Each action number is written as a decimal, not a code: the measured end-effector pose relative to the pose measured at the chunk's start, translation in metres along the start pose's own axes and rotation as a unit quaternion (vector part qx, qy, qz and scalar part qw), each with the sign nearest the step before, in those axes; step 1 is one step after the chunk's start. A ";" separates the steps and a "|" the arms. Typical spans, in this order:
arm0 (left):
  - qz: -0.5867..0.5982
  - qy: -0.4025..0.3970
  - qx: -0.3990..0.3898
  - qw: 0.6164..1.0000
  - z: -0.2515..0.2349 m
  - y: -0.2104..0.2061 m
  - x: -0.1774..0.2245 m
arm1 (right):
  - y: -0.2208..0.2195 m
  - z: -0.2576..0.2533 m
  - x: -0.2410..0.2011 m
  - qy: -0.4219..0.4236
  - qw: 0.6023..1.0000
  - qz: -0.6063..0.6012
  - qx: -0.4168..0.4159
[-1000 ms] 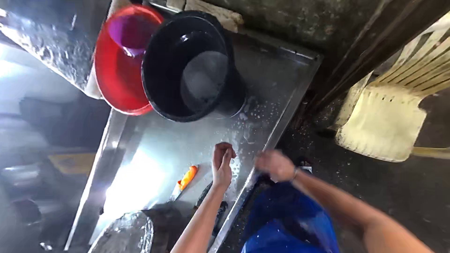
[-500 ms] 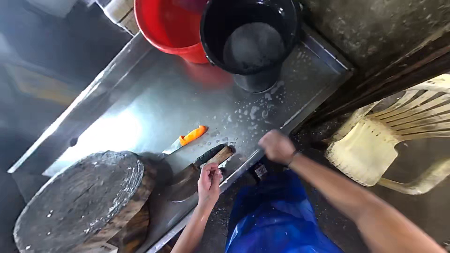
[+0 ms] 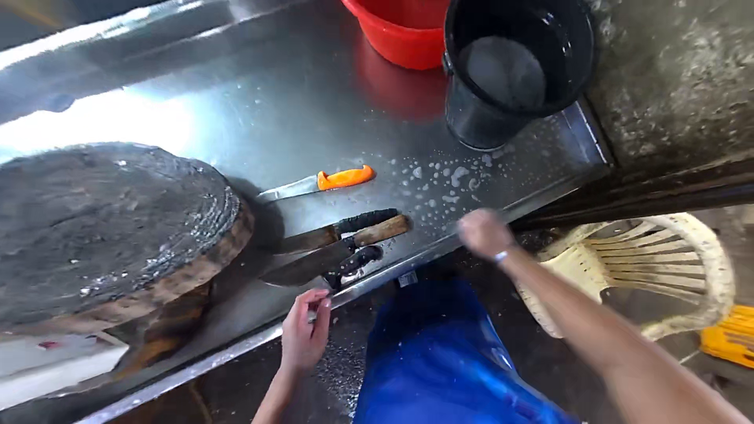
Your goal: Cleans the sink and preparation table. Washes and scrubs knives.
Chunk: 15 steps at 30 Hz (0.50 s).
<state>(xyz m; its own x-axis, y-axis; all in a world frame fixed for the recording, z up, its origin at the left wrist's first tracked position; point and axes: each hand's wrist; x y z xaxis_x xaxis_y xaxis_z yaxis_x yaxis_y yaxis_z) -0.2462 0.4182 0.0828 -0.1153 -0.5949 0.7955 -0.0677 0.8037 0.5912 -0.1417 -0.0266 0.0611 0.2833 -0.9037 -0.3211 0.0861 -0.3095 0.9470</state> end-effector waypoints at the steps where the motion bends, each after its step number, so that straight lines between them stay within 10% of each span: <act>1: -0.001 0.002 0.011 1.000 0.006 0.002 0.000 | 0.022 0.004 0.061 -0.044 0.999 0.031 0.007; 3: 0.028 0.028 0.026 0.999 0.020 0.003 0.010 | 0.042 0.006 0.095 -0.137 0.987 0.085 0.009; 5: 0.064 0.034 0.049 0.996 0.011 -0.002 0.017 | 0.028 -0.007 0.001 -0.155 0.982 0.110 -0.003; 9: 0.022 0.067 0.069 0.995 -0.023 -0.022 0.020 | -0.056 -0.022 -0.169 0.068 0.996 -0.034 -0.053; 12: -0.072 0.063 0.022 0.995 -0.047 -0.026 0.015 | -0.030 -0.010 -0.064 0.081 0.996 -0.009 -0.023; 15: -0.094 0.069 0.006 0.993 -0.059 -0.037 0.021 | 0.057 -0.010 0.123 -0.101 0.989 0.081 -0.070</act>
Point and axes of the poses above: each hand's wrist, its own z-axis away from the middle knuckle, its own y-axis out of the back of the hand, x = y × z, and after that the axes turned 7 degrees about x, right-handed
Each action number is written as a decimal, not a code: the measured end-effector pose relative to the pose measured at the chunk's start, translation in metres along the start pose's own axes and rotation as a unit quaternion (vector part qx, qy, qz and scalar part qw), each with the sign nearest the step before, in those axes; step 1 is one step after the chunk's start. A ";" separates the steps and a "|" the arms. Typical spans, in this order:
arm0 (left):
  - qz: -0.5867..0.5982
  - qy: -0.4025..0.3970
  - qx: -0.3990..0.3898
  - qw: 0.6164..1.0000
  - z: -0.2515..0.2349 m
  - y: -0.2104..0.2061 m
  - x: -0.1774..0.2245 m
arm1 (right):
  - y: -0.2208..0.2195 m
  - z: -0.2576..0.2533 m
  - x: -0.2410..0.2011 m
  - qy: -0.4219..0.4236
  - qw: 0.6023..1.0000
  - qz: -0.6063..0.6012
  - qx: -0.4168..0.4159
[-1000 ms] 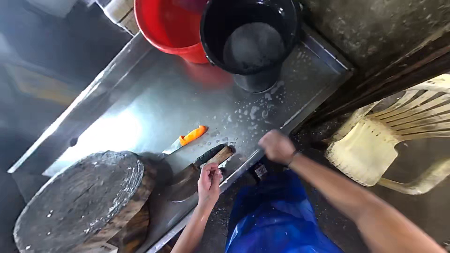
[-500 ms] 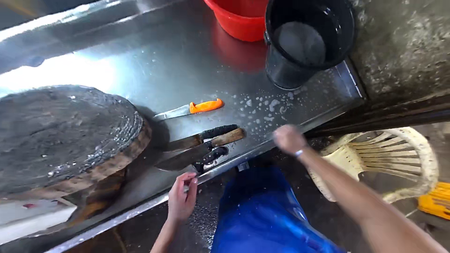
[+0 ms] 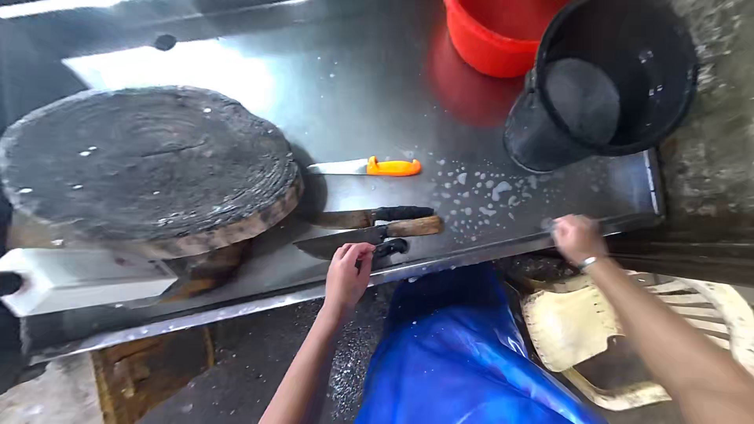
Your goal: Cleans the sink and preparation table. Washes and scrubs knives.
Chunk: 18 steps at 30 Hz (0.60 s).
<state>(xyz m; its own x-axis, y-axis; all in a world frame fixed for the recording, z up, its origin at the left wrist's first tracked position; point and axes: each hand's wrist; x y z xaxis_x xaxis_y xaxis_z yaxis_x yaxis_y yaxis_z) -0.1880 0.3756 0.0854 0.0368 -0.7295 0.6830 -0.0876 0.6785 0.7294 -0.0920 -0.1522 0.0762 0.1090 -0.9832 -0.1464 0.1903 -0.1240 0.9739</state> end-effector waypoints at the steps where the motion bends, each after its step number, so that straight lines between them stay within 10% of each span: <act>1: 0.006 0.004 -0.003 1.000 -0.002 -0.005 0.007 | 0.016 -0.002 0.027 -0.069 0.997 0.019 -0.011; 3: 0.016 0.004 0.002 1.000 -0.011 -0.017 0.026 | 0.026 0.013 -0.017 -0.092 0.995 0.027 -0.003; 8: -0.140 0.153 -0.086 0.975 -0.038 -0.057 0.089 | -0.044 0.013 -0.162 0.233 0.964 -0.115 -0.057; 11: -0.254 0.308 -0.192 0.896 -0.049 -0.075 0.112 | -0.024 -0.006 -0.060 0.235 0.961 -0.116 -0.085; 14: -0.267 0.367 -0.137 0.880 -0.045 -0.097 0.122 | 0.015 -0.026 0.070 0.056 0.990 -0.114 -0.056; 18: -0.217 0.467 -0.048 0.856 -0.051 -0.101 0.132 | 0.122 -0.048 0.088 0.010 0.934 -0.205 0.294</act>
<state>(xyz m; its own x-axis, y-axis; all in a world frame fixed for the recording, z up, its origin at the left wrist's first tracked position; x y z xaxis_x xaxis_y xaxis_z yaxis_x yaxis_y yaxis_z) -0.1231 0.2150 0.1035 0.8287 -0.5576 0.0483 0.2161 0.3984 0.8914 -0.0126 -0.2478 0.1741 0.1642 -0.8349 -0.5253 -0.3476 -0.5474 0.7613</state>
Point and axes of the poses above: each hand's wrist, its own z-axis away from the middle knuckle, its own y-axis out of the back of the hand, x = y × z, and after that the axes turned 7 degrees about x, right-handed
